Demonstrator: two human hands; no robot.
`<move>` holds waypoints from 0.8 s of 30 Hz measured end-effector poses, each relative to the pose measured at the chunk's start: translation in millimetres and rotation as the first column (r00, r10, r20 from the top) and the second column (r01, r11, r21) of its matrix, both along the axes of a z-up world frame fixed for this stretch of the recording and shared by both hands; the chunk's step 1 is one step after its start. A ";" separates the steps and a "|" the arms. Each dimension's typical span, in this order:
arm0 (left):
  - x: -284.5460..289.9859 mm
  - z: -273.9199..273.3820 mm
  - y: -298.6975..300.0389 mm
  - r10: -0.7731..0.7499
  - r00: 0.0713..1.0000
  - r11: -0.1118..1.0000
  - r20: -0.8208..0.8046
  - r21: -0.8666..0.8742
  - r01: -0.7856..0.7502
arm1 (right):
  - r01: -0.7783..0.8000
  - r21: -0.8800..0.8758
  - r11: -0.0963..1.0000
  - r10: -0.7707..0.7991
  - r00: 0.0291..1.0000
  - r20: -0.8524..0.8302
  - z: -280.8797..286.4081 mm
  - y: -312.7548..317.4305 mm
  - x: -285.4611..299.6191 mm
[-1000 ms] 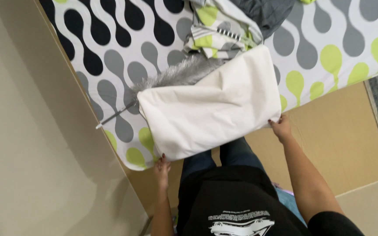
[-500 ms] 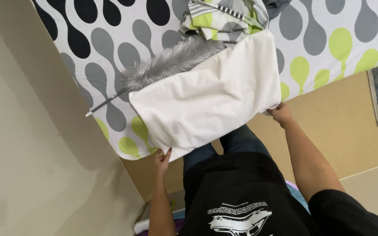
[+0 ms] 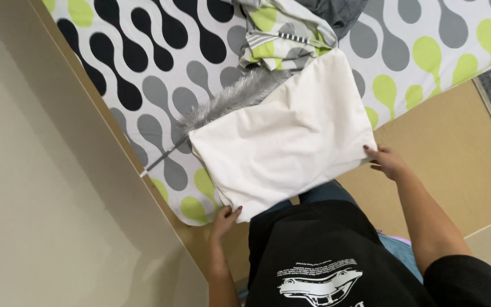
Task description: Remove a pillowcase from a pillow, dust the pillow with a duster, and then fold the pillowcase.
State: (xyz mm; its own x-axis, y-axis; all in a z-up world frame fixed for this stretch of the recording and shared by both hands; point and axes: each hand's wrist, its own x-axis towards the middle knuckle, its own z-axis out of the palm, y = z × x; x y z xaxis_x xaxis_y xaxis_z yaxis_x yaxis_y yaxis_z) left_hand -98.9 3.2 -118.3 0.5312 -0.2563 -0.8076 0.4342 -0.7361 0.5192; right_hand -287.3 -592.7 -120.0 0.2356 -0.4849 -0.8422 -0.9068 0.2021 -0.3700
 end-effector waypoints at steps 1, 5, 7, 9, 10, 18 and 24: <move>3.6 7.1 2.1 0.058 0.997 0.993 -0.043 -0.101 -0.062 | 0.207 0.200 0.958 -0.219 0.975 0.043 19.9 3.3 0.3; 75.0 135.1 -55.2 0.265 0.937 0.938 -0.229 -0.164 -0.305 | 0.466 0.332 0.820 -0.532 0.835 0.143 91.4 4.2 29.2; 113.4 191.1 -85.8 0.418 0.895 0.857 -0.155 -0.259 -0.445 | 0.470 0.275 0.839 -0.533 0.810 0.245 130.5 -3.0 53.4; 152.8 215.6 -108.0 0.440 0.893 0.844 -0.093 -0.296 -0.447 | 0.467 0.308 0.829 -0.552 0.772 0.316 147.6 -23.3 71.4; 172.5 228.7 -119.4 0.471 0.881 0.828 -0.037 -0.326 -0.456 | 0.455 0.343 0.821 -0.564 0.735 0.375 156.1 -33.6 80.7; 288.3 340.8 -176.5 0.499 0.846 0.470 0.187 -0.879 -0.083 | 0.471 0.445 0.762 -0.591 0.226 0.774 339.2 -65.4 185.1; 262.9 365.7 -176.4 0.503 0.702 0.670 0.505 -0.741 0.053 | 0.347 0.175 0.921 -0.202 0.042 0.978 379.1 -56.5 157.7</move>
